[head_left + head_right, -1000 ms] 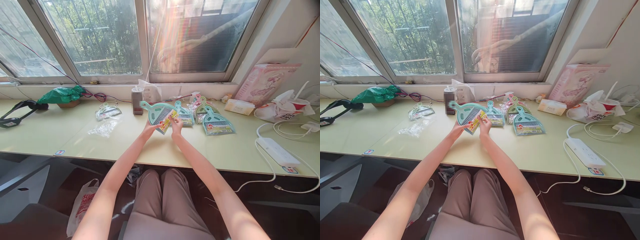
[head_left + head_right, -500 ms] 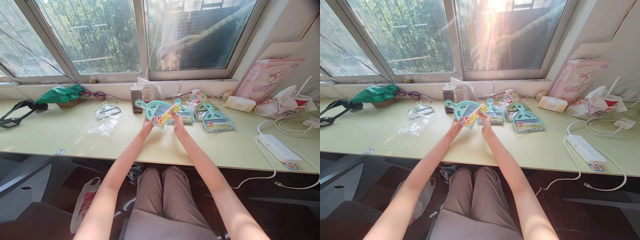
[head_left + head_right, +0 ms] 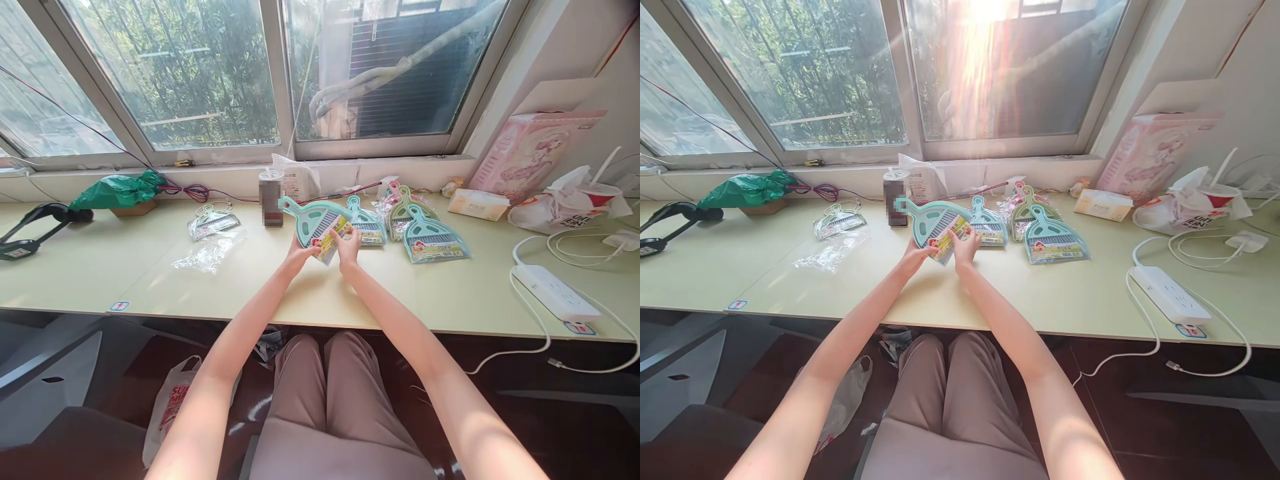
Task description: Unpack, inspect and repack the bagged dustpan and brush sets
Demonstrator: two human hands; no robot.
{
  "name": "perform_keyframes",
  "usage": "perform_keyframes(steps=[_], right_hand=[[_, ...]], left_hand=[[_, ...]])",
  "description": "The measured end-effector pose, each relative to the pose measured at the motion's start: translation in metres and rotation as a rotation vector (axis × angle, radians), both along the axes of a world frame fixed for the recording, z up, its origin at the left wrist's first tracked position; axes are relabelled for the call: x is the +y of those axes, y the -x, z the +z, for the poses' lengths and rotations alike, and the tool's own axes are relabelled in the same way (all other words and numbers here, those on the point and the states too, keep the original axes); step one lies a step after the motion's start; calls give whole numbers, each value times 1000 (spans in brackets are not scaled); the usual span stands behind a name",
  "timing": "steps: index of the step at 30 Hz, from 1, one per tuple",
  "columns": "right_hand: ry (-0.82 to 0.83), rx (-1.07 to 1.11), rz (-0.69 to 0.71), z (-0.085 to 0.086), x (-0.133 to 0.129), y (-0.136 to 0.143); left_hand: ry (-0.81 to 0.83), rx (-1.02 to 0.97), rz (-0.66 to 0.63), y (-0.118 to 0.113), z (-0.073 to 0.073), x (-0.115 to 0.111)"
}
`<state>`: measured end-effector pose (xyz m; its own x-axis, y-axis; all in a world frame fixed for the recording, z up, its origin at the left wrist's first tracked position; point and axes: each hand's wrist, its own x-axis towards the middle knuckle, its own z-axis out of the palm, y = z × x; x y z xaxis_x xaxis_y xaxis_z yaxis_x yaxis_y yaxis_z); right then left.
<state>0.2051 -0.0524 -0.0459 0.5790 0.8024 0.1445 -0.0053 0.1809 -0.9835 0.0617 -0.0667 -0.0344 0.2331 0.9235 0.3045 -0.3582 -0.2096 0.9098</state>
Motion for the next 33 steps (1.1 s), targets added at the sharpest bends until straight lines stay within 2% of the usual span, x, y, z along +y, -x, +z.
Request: perform_keyframes(steps=[2, 3, 6, 8, 10, 12, 14, 15, 17, 18, 19, 20, 22, 24, 28, 31, 33], right_hand=[[-47, 88, 54, 3, -3, 2], [-66, 149, 125, 4, -4, 2], [-86, 285, 460, 10, -6, 1], [-98, 327, 625, 13, -7, -2], [-106, 369, 668, 16, -7, -6], [-98, 411, 657, 18, -8, -9], [-85, 431, 650, 19, -8, -12], [-75, 435, 644, 19, -7, -12], [-47, 441, 627, 18, -6, -11], [-33, 446, 621, 16, -6, -10], [-19, 451, 620, 14, -5, -8], [-7, 453, 627, 12, -5, -6], [16, 451, 660, 8, -5, 1], [44, 444, 697, 4, -9, 8], [100, 425, 789, 2, -23, 22], [133, 395, 825, 0, -30, 28], [155, 379, 804, -2, -29, 28]], left_hand=[[1, -11, 28, 4, 0, 2], [3, -16, 46, 6, 1, 2], [-3, -25, 62, 10, 5, 2], [-27, -11, 33, 11, 8, 0], [-68, 40, 8, 14, 12, -1], [-101, 132, 50, 28, 16, -1], [-110, 273, 266, 59, 20, 0], [-100, 362, 460, 82, 21, 0], [-68, 601, 935, 138, 21, -1], [-25, 731, 1114, 167, 19, -3], [44, 868, 1214, 195, 17, -6], [133, 1014, 1240, 218, 13, -10], [210, 1305, 1092, 247, 6, -19], [167, 1492, 921, 250, -1, -28], [-42, 1559, 777, 206, -12, -39], [-151, 1541, 749, 173, -14, -41], [-177, 1583, 739, 162, -14, -40]])
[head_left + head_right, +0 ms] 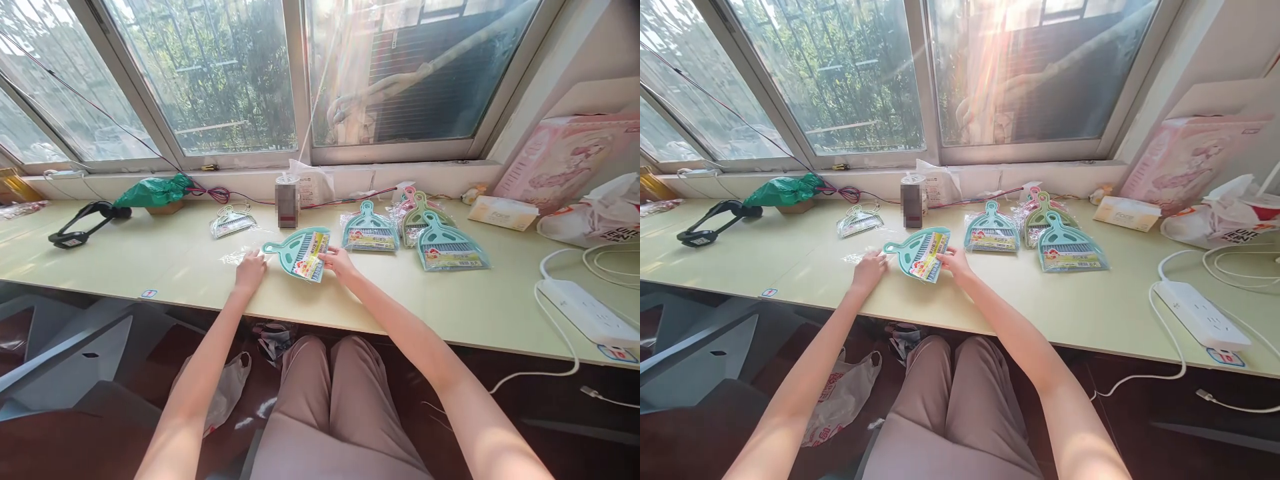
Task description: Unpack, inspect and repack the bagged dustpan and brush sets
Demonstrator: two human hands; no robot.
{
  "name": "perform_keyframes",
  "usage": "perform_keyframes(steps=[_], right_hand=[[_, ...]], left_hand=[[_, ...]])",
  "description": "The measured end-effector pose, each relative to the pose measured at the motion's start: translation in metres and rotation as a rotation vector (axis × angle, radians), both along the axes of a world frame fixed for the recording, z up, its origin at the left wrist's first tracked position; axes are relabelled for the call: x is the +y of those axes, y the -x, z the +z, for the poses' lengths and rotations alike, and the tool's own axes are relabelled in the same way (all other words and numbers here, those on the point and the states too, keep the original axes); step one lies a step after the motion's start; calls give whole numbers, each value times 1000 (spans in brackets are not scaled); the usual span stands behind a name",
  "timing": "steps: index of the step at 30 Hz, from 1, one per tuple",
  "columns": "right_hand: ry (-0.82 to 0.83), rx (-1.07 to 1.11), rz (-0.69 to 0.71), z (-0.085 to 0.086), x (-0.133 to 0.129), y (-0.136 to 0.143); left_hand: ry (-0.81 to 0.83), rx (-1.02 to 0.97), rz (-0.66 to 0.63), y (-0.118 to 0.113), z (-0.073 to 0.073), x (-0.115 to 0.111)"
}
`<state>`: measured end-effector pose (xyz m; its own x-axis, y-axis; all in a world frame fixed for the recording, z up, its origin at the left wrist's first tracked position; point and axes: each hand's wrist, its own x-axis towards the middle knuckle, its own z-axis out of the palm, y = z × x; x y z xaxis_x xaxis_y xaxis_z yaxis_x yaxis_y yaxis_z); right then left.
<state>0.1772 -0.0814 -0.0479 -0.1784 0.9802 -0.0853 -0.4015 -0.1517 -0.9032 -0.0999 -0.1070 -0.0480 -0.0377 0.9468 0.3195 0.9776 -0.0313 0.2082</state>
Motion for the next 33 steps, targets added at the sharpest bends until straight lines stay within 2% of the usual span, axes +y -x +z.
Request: perform_keyframes(steps=[4, 8, 15, 19, 22, 27, 30, 33], right_hand=[[20, -23, -63, -7, 9, -5], [42, -12, -108, -10, 14, -8], [73, -49, -32, -8, 4, 1], [13, -2, -18, -8, 1, 4], [-46, 46, -13, -5, 2, 2], [-96, 18, 63, 0, 3, -1], [-129, 37, 50, -1, 1, 2], [-144, 101, 1, -4, 0, 5]], left_hand=[[100, 145, 57, -6, 3, 2], [97, 228, 63, -6, 5, 2], [172, 264, 44, -15, 10, 4], [57, 276, 26, -24, 20, 3], [-41, 317, 41, -28, 35, 6], [-182, 351, 139, -32, 62, 9], [-218, 331, 82, -43, 63, 8], [-282, 234, -97, -61, 53, 8]])
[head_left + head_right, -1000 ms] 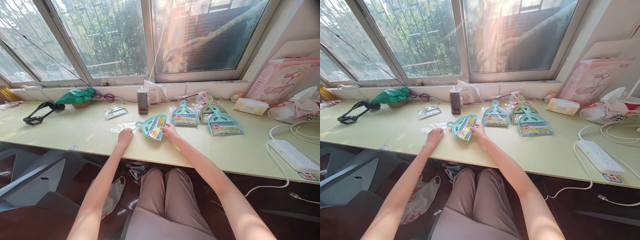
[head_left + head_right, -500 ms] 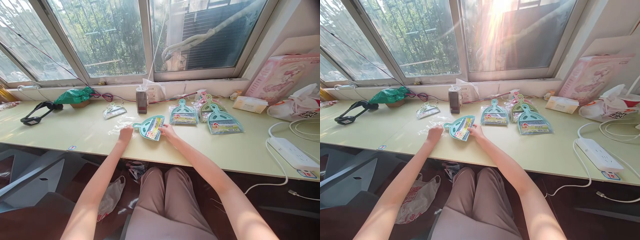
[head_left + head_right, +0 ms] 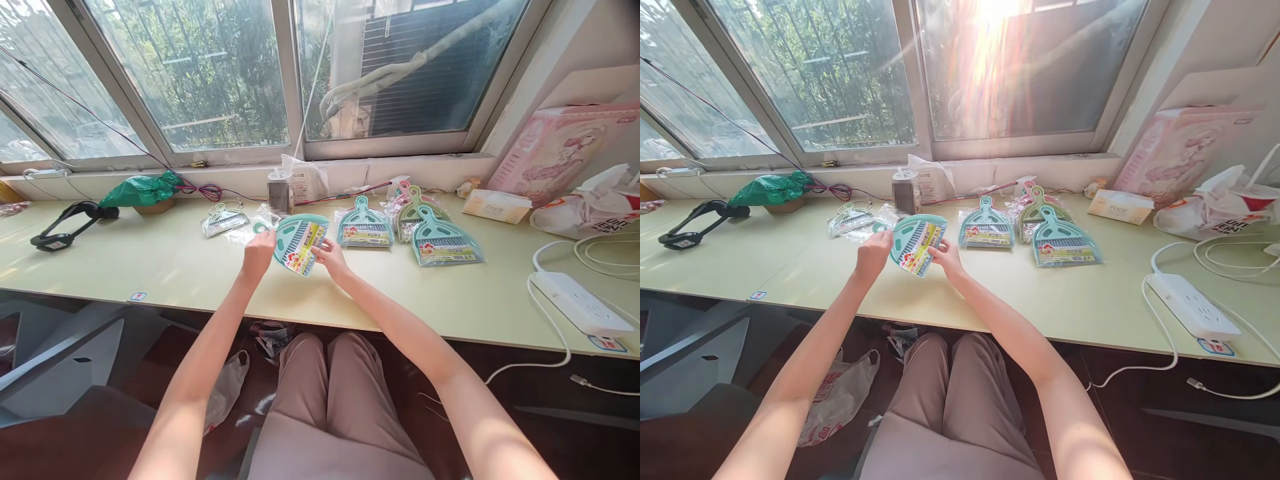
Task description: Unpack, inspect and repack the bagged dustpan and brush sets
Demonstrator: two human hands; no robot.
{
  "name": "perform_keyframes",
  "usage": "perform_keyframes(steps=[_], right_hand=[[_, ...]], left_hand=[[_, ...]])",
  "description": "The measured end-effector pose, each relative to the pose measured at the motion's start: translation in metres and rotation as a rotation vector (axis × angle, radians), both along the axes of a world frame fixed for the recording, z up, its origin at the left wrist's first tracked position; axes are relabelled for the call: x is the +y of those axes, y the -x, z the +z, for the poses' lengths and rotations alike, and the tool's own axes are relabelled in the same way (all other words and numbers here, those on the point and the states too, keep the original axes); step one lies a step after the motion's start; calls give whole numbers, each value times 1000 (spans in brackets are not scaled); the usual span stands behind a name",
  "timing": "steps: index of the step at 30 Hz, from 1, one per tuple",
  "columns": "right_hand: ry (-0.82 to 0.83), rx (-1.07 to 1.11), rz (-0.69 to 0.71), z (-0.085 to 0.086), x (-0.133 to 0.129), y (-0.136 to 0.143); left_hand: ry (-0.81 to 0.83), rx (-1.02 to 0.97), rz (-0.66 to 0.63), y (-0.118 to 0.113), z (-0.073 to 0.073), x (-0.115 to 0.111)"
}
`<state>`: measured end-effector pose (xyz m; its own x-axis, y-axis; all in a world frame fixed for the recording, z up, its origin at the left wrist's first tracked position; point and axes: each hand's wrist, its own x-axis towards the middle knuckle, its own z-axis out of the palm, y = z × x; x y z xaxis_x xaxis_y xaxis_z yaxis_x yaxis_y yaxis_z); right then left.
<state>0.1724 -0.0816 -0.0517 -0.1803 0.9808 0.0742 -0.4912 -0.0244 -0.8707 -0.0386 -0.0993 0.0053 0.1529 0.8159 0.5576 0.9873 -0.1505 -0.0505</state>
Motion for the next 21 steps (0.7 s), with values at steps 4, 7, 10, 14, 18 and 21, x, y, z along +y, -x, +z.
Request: perform_keyframes(steps=[4, 7, 10, 14, 18, 21], right_hand=[[15, 28, 11, -3, 4, -1], [16, 76, -20, -3, 8, -4], [9, 148, -71, -1, 9, -4], [0, 190, -101, 2, 10, -5], [15, 172, -208, 4, 13, -12], [1, 167, -333, 6, 17, -19]], left_hand=[[-94, -189, -301, -24, -10, 1], [-145, -419, -378, -36, -8, -4], [-313, -901, -221, -46, -2, -7], [-121, -1644, -261, -66, 4, 4], [240, -1961, -424, -98, -5, 11], [321, -2012, -546, -115, -18, 4]])
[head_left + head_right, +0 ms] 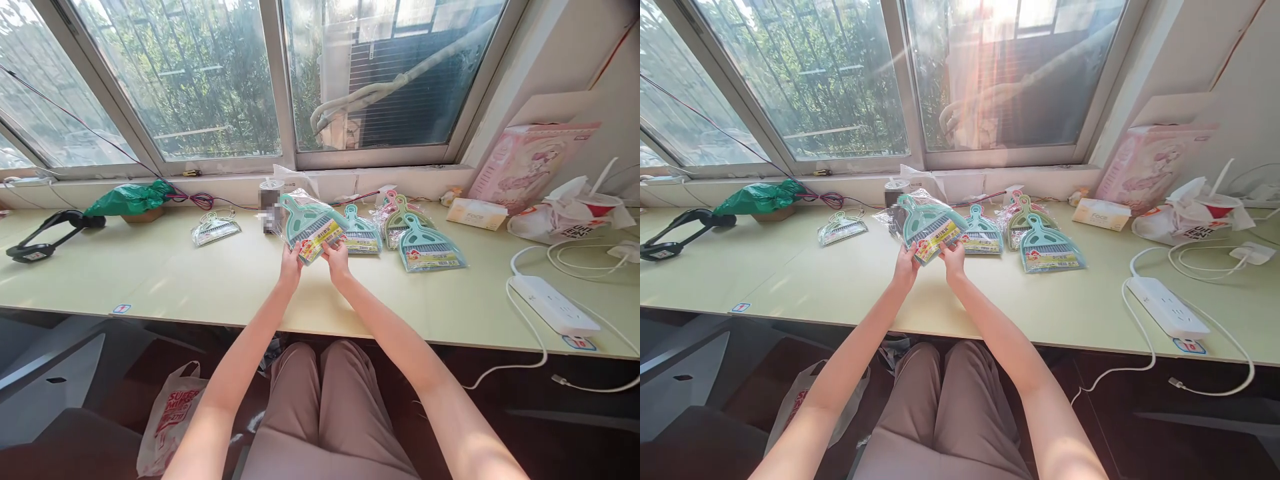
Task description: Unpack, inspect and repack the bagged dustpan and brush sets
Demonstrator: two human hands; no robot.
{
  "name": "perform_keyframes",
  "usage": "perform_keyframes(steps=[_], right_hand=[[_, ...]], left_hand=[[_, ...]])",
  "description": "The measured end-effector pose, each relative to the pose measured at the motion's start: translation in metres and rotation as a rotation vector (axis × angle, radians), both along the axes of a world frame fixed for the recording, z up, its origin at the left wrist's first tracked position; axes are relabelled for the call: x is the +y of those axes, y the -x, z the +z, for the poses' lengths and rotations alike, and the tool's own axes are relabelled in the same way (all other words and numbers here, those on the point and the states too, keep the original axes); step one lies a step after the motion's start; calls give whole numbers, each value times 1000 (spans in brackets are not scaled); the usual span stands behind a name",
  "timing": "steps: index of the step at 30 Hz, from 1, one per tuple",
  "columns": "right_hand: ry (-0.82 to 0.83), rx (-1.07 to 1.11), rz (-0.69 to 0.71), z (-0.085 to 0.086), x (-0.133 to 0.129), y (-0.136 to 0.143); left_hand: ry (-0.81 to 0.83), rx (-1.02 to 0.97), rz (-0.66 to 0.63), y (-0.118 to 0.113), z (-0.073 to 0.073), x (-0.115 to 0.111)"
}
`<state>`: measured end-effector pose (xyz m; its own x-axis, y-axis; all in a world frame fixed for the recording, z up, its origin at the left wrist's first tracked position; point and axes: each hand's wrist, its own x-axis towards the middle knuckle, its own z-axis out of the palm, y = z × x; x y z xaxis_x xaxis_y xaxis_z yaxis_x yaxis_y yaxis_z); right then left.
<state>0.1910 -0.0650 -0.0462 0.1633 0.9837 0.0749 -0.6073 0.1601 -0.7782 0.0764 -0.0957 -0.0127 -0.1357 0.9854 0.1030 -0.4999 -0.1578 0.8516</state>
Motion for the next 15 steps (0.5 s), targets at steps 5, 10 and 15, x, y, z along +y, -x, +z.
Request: perform_keyframes(steps=[5, 10, 15], right_hand=[[-47, 27, -71, 3, -3, 2], [-15, 42, -152, 5, -11, 9], [-56, 69, -138, 13, -10, 1]], left_hand=[[-57, 55, -156, 1, -4, -4], [40, 136, -132, 3, -8, 3], [37, 181, -335, 23, -4, 8]])
